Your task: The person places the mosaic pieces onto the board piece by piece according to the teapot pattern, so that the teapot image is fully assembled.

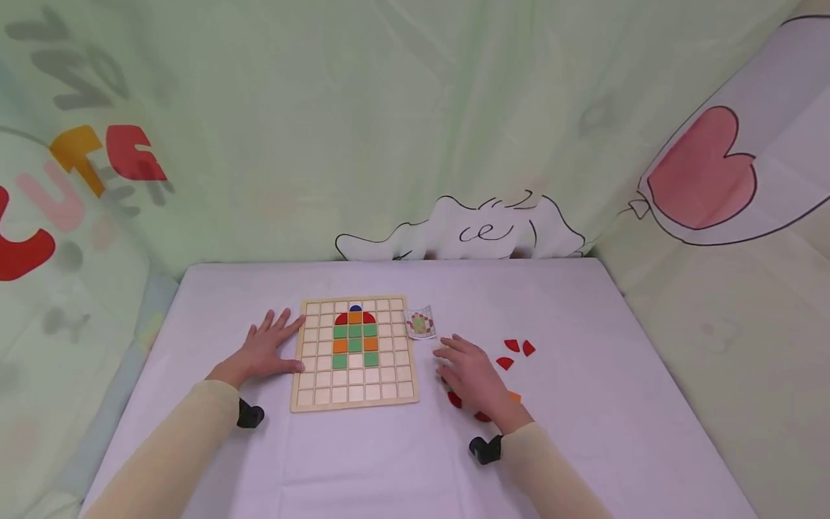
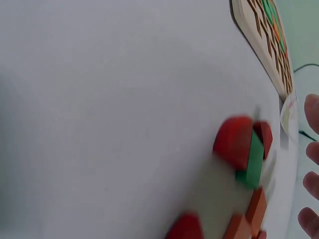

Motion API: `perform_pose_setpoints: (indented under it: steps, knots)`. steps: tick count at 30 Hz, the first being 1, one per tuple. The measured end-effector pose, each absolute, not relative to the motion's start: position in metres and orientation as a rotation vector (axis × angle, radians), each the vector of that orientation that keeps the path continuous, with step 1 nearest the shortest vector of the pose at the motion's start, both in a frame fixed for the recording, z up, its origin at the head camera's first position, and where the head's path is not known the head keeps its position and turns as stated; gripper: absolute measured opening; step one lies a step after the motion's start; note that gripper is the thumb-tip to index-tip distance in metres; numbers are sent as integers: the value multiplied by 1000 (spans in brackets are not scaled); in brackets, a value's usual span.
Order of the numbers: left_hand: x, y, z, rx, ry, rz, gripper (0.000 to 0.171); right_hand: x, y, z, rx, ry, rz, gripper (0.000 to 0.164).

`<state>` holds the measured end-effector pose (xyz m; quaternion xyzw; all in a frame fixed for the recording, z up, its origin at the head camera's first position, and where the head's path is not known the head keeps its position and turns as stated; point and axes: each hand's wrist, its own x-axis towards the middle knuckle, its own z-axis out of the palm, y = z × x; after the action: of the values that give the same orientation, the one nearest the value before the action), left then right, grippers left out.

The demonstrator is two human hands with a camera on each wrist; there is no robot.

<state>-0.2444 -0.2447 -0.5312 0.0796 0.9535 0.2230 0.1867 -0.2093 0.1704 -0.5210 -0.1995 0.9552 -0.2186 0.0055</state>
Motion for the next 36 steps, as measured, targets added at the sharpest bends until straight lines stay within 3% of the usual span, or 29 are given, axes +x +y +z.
perform_pose_setpoints:
  steps: [13,22,36]
  knots:
    - [-246,-245,-527,212,2689,610,105,-194,209,-521,-520,3064,-585,31]
    - [-244,-244,-527,194,2692,606,105,-182,212,-538,-559,3065,-605,39]
    - [-244,-243,-528,210,2685,626,105,-182,212,-543,-522,3044,-604,35]
